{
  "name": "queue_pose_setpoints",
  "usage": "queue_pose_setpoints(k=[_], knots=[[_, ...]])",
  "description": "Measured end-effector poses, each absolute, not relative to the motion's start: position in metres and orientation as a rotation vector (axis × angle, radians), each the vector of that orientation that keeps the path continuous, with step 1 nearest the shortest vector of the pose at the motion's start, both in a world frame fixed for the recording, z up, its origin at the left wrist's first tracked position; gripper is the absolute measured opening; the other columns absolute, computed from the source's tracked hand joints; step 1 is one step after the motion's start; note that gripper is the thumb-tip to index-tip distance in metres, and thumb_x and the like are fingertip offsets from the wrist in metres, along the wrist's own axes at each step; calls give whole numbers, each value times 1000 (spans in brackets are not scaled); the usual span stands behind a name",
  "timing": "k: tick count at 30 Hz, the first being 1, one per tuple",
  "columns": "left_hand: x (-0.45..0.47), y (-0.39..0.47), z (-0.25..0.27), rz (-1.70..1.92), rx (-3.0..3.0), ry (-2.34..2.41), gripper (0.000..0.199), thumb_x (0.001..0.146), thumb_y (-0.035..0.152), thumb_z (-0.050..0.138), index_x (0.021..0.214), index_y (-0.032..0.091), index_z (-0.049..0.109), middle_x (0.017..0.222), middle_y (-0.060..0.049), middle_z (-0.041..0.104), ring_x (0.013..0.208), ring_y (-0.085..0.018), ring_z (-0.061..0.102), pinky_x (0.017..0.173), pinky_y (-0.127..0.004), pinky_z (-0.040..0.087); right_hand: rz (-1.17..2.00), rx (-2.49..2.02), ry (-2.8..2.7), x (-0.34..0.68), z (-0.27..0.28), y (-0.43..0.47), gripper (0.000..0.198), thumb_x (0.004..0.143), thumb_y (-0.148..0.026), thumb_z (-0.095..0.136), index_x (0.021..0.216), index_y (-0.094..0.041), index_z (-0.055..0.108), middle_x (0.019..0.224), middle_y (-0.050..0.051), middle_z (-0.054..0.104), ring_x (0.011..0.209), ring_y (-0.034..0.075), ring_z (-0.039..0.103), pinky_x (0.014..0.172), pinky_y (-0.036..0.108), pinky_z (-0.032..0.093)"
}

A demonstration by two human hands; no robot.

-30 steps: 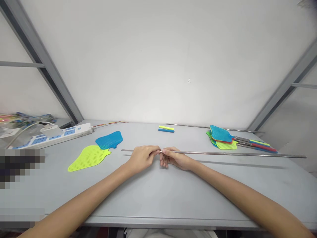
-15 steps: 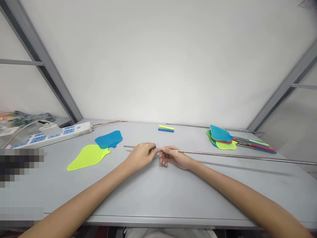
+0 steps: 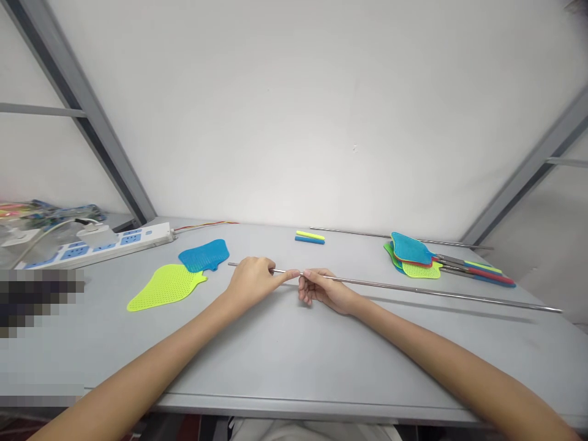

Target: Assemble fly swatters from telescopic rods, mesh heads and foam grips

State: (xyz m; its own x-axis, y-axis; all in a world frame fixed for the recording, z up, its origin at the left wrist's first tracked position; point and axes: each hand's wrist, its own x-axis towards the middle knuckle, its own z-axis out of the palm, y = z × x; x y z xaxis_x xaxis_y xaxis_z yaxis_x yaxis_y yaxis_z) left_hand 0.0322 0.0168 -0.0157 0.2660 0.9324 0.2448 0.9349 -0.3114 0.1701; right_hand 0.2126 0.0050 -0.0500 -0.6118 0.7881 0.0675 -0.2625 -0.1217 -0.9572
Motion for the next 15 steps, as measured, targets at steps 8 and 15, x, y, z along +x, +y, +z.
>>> queue_pose_setpoints(k=[8,15], knots=[[36,14,-12,-485,-2511,-1849,57,66,66,26,41,17,39,38,-2,43,40,-12,40,44,-24,15,1774,-633,-1452,213,-49,3,31,78,-38,41,71,-11,54,61,4,55,53,10,50,52,23,38],[37,13,-12,-502,-2511,-1826,56,67,64,27,41,17,42,40,-2,47,41,-12,41,44,-24,15,1715,-648,-1488,213,-50,2,32,79,-39,40,70,-11,54,60,4,54,52,9,49,52,23,38]])
